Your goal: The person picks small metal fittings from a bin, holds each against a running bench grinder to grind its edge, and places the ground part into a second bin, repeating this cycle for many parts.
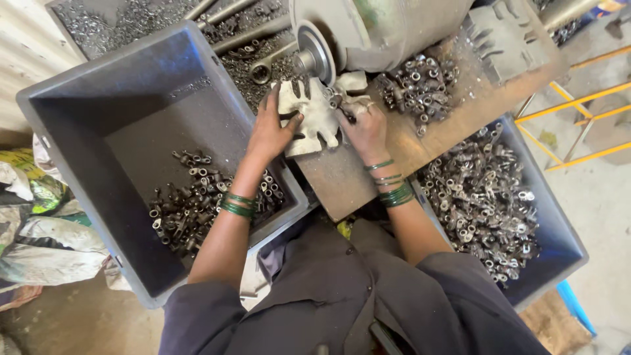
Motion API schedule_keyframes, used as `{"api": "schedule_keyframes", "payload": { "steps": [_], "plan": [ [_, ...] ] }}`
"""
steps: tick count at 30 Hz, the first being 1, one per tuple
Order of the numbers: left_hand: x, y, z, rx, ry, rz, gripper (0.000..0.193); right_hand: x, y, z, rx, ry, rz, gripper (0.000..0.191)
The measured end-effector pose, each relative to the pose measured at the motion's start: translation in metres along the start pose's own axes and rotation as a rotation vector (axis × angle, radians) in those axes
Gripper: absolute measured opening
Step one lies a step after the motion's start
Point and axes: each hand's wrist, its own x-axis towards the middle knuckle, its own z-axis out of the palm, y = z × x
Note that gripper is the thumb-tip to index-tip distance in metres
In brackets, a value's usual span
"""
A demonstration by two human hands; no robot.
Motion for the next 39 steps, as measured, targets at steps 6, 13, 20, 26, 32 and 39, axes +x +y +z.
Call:
{"api": "schedule_keyframes", "payload": {
  "steps": [6, 13, 20, 26, 32, 39],
  "plan": [
    [0.007, -0.006, 0.004, 0.025, 0.007, 0.050, 0.091, 0.033, -0.004, 0.012, -0.042, -0.107, 0.308, 0.035],
    [0.007, -0.008, 0.005, 0.001, 0.005, 0.028, 0.088, 0.018, 0.004, 0.011, 0.059, -0.056, 0.410, 0.026],
    [0.008, -0.005, -0.002, 0.022, -0.004, 0.032, 0.087, -0.007, 0.022, -0.115, -0.119, -0.127, 0.256, 0.023],
    [0.006, -0.012, -0.005, 0.025, -0.034, 0.051, 0.086, -0.047, 0.045, -0.260, -0.609, -0.574, 0.682, 0.037],
    [-0.038, 0.114, -0.077, -0.015, 0.608, 0.394, 0.032, -0.058, 0.066, -0.202, -0.248, -0.277, 0.569, 0.029],
    [-0.119, 0.197, -0.083, -0.553, 0.512, 1.331, 0.030, -0.057, 0.086, -0.166, -0.172, -0.104, 0.472, 0.026]
  ]
}}
